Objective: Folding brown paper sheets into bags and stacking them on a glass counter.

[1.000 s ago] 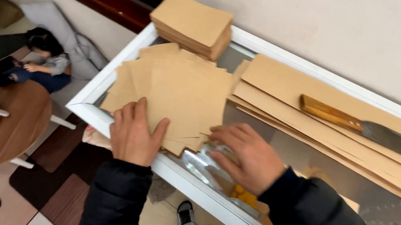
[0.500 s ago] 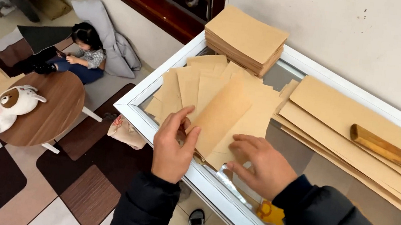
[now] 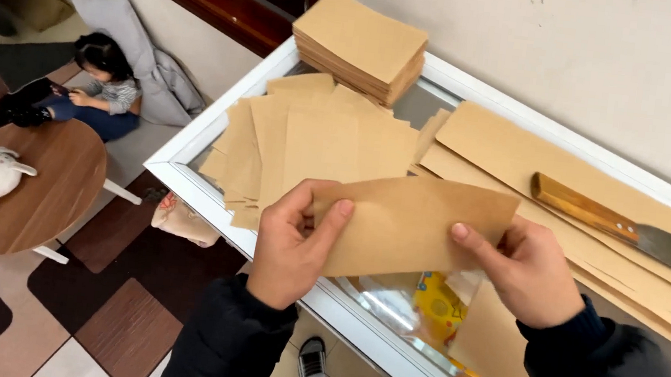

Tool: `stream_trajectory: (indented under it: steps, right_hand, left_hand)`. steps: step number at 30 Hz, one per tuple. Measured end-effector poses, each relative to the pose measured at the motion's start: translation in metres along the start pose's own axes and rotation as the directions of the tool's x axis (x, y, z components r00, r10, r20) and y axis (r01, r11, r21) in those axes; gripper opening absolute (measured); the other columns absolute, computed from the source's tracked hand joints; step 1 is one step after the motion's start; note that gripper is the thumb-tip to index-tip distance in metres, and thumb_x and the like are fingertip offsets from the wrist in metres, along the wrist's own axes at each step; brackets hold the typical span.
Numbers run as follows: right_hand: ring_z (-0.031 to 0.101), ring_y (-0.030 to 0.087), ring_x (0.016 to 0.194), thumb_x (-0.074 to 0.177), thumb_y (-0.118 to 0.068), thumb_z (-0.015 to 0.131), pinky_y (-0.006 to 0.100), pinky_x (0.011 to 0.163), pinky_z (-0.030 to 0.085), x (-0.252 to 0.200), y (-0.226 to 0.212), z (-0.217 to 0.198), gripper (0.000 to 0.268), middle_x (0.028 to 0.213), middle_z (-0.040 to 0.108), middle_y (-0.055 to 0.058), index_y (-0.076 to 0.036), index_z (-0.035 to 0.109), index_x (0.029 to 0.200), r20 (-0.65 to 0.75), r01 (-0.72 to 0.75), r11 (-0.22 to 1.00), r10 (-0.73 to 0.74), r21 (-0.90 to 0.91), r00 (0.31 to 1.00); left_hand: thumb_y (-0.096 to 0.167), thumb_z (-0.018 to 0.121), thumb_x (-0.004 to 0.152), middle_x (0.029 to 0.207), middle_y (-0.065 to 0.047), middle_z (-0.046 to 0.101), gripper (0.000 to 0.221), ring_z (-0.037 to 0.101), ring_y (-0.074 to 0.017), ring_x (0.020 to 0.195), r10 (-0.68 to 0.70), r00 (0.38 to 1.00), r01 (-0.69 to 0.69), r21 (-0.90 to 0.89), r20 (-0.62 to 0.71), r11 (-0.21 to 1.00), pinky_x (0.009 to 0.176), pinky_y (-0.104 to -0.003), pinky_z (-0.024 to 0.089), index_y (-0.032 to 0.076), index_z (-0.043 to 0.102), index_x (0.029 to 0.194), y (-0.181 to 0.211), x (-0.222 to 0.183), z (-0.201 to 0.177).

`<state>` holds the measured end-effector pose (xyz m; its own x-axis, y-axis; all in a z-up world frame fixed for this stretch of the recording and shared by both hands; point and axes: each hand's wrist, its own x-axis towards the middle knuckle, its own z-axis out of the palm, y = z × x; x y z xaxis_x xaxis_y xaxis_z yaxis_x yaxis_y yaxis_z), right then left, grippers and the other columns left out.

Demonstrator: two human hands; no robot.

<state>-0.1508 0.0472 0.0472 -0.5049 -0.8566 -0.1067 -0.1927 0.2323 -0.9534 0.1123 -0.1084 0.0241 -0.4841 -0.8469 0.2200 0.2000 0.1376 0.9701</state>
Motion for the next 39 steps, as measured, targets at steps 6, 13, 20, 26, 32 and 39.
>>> stream_trajectory:
  steps: [6,13,20,26,32,39]
  right_hand:
    - [0.064,0.026,0.063,0.102,-0.023,0.082,0.04,0.051,0.056,-0.044,0.027,-0.063,0.035,0.079,0.074,0.017,0.011,0.082,0.096,-0.146,-0.163,0.986,0.166,0.032,0.975]
    - [0.066,0.024,0.056,0.11,-0.017,0.075,0.036,0.057,0.061,-0.114,0.071,-0.124,0.018,0.08,0.066,0.01,0.0,0.073,0.106,-0.257,-0.18,0.973,0.212,0.141,0.943]
    - [0.066,0.024,0.057,0.107,-0.015,0.081,0.036,0.06,0.065,-0.174,0.088,-0.149,0.022,0.07,0.07,0.017,0.006,0.078,0.101,-0.356,-0.372,0.918,0.395,0.135,0.847]
    - [0.067,0.025,0.052,0.104,-0.018,0.086,0.037,0.05,0.052,-0.194,0.11,-0.147,0.027,0.061,0.074,0.02,0.004,0.077,0.09,-0.324,-0.559,0.828,0.542,0.045,0.776]
    - [0.069,0.03,0.043,0.096,-0.012,0.089,0.039,0.041,0.059,-0.19,0.128,-0.142,0.028,0.056,0.071,0.024,0.011,0.08,0.083,-0.338,-0.547,0.837,0.521,0.024,0.783]
    - [0.07,0.031,0.043,0.097,-0.01,0.087,0.039,0.04,0.06,-0.186,0.133,-0.143,0.029,0.057,0.069,0.024,0.013,0.077,0.083,-0.313,-0.548,0.833,0.54,0.07,0.781]
  left_hand:
    - [0.024,0.085,0.101,0.091,-0.001,0.083,0.02,0.073,-0.0069,0.084,-0.212,0.972,0.2,0.116,0.1,0.973,0.074,-0.023,0.062,0.004,0.083,0.103,-0.003,-0.006,0.042]
    - [0.025,0.081,0.104,0.079,0.002,0.071,0.021,0.062,-0.0054,0.07,-0.27,0.932,0.223,0.204,0.243,0.953,0.062,-0.025,0.063,0.005,0.082,0.099,-0.009,-0.016,0.094]
    - [0.029,0.084,0.101,0.079,0.006,0.076,0.021,0.06,-0.0073,0.071,-0.305,0.848,0.107,0.425,0.432,0.899,0.07,-0.026,0.055,0.011,0.084,0.091,-0.031,-0.033,0.14]
    - [0.041,0.086,0.096,0.07,0.007,0.072,0.029,0.062,-0.0136,0.067,-0.359,0.819,-0.003,0.631,0.447,0.776,0.069,-0.033,0.05,0.018,0.077,0.082,-0.057,-0.043,0.15]
    - [0.03,0.087,0.094,0.063,-0.005,0.078,0.022,0.074,-0.0254,0.062,-0.371,0.81,0.0,0.632,0.455,0.775,0.064,-0.039,0.059,0.011,0.085,0.084,-0.056,-0.037,0.152]
    - [0.036,0.087,0.092,0.063,-0.004,0.077,0.023,0.078,-0.0319,0.068,-0.39,0.809,-0.02,0.683,0.44,0.73,0.07,-0.043,0.06,0.015,0.085,0.083,-0.059,-0.036,0.154]
